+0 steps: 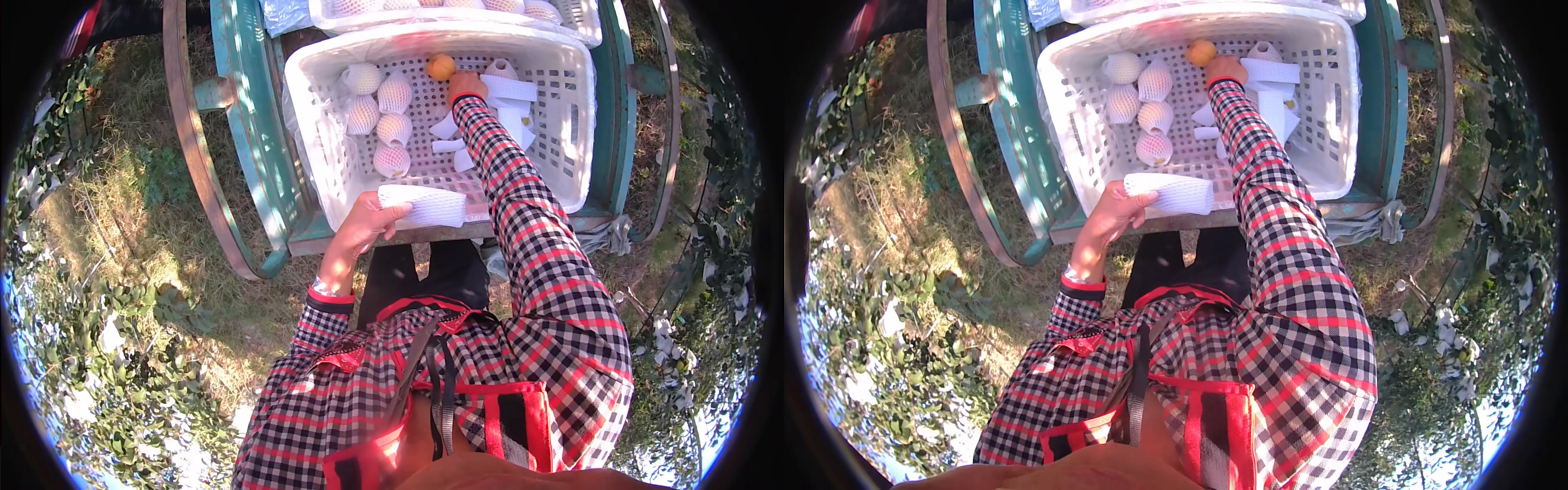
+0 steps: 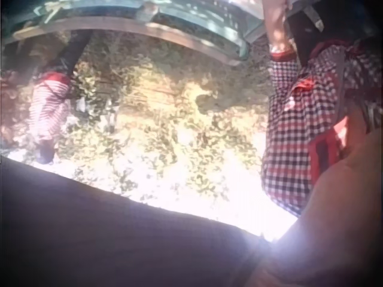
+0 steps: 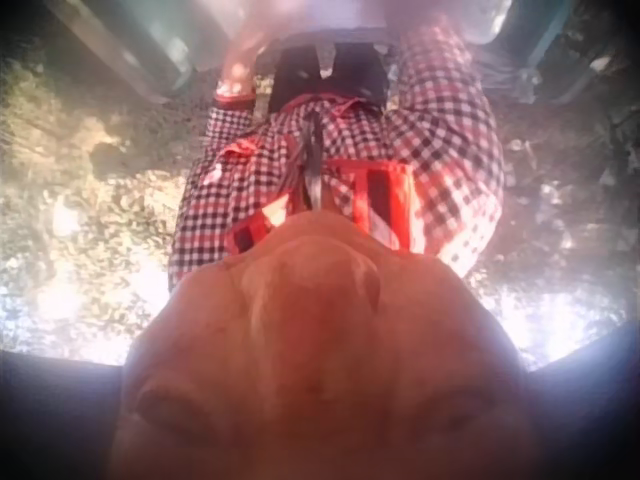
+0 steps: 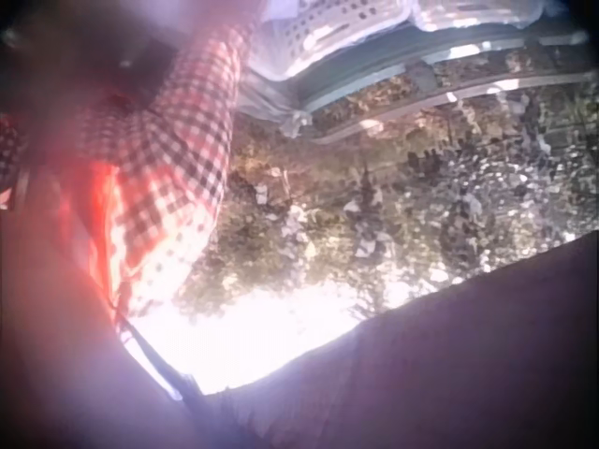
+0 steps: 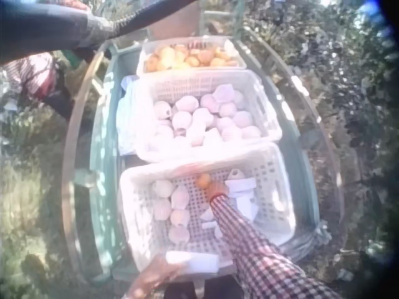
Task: The person wraps individual apples in white foam netting and places them into a white plastic crate on a green cart. The person also retrieves additional netting from a sack and continues wrapping apples one at a time.
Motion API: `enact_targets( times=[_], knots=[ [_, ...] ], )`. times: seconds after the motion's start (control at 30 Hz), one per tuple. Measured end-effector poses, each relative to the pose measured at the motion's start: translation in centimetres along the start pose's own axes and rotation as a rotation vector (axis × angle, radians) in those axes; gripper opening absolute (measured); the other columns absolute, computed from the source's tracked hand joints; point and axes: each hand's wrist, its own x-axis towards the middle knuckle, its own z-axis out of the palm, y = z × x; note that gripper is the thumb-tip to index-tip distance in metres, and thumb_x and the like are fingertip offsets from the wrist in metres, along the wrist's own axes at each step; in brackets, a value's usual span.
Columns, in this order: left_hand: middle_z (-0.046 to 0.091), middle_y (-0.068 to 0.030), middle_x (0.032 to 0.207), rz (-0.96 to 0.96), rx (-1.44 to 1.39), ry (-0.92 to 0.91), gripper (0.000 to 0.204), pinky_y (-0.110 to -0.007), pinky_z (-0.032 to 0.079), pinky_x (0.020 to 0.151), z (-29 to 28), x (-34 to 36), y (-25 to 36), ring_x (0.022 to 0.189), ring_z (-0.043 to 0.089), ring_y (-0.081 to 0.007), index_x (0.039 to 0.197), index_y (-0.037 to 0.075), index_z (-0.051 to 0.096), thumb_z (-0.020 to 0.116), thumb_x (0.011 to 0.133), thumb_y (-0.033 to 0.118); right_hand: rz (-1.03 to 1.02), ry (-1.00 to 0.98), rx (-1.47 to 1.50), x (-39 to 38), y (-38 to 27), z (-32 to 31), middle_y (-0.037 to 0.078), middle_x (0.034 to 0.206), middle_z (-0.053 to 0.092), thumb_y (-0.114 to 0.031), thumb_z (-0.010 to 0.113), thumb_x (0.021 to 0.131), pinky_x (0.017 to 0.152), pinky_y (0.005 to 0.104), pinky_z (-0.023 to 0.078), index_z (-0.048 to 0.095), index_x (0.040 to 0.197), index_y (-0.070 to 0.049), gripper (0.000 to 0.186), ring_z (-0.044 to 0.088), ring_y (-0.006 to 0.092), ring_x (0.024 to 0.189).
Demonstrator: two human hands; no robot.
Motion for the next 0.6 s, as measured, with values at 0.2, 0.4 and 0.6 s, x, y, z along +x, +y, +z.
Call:
enact_targets(
  times=[0.2, 0.4, 0.6],
  knots=[
    [0.065, -0.0088, 0.113, 0.329, -0.292, 0.111, 0.03, -0.035, 0.055, 0.076, -0.7, 0.2, 0.8, 0.093, 0.061, -0.0162, 0.121, -0.002, 0.059, 0.058, 0.093, 0.009, -0.123, -0.12, 0.682, -6.7, 4.3, -3.9, 0.011, 0.111, 0.066, -0.036, 0.057, 0.087, 0.06, 0.029, 0.054, 0.054, 0.125, -0.005, 0.049, 0.068, 0.0201, 0.082],
    [0.061, -0.0096, 0.116, 0.399, -0.116, 0.194, 0.044, -0.038, 0.052, 0.09, -0.9, 3.7, 2.3, 0.11, 0.058, -0.0211, 0.128, -0.003, 0.052, 0.061, 0.085, 0.005, -0.262, -0.684, 1.998, -17.0, 5.3, -10.1, 0.014, 0.103, 0.065, -0.037, 0.055, 0.094, 0.045, 0.0215, 0.039, 0.045, 0.133, -0.005, 0.051, 0.062, 0.0153, 0.064],
    [0.065, -0.0095, 0.105, 0.45, 0.114, 0.155, 0.068, -0.03, 0.054, 0.078, 4.1, 4.9, 5.3, 0.094, 0.064, -0.0148, 0.121, -0.008, 0.055, 0.087, 0.066, 0.016, -0.306, -0.809, 1.969, -22.0, 3.1, -12.2, 0.009, 0.087, 0.067, -0.042, 0.05, 0.097, 0.045, 0.0217, 0.038, 0.058, 0.111, 0.0, 0.045, 0.06, 0.0121, 0.062]
  ],
)
